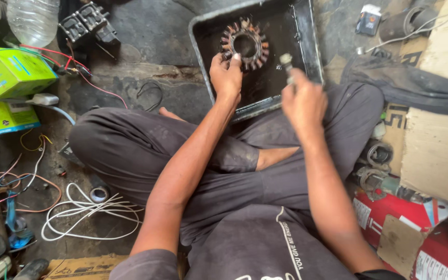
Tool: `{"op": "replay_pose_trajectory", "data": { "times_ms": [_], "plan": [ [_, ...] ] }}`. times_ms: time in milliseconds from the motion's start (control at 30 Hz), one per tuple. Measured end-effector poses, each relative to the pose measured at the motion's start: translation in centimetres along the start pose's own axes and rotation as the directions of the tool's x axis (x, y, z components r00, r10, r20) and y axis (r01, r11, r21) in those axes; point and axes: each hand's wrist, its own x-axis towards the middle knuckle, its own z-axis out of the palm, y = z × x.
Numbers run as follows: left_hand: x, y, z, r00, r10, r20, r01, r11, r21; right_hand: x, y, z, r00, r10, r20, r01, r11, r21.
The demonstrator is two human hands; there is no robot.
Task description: The person pours liquid from a bottle into a tray, then uses a brush to scrub a motor stator placed in the tray. The person repeatedly rotates the stator to clean different sections with the brush.
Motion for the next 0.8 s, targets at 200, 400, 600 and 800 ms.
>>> {"op": "replay_pose_trajectory", "data": {
  "times_ms": [200, 400, 600, 800],
  "plan": [
    [-0.2, -0.3, 0.6, 0.938, -0.343, 0.047, 0.346, 0.917, -0.198, 1.2, 1.2, 0.9, 0.979, -0.151, 0.135, 0.150, 0.988, 0.023],
    [-0.2, -0.3, 0.7, 0.934, -0.333, 0.130, 0.353, 0.915, -0.194, 0.0, -1.4, 0.1, 0.998, -0.016, -0.063, 0.036, 0.938, 0.346],
    [-0.2, 0.1, 0.3, 0.922, -0.350, 0.168, 0.378, 0.907, -0.187, 1.8, -4.1, 2.2, 0.994, -0.073, -0.080, 0.081, 0.992, 0.099],
    [0.3, 0.5, 0.6, 0.921, -0.371, 0.120, 0.388, 0.901, -0.196, 0.2, -4.6, 2.4, 0.988, -0.151, 0.016, 0.150, 0.988, 0.029]
  ]
}}
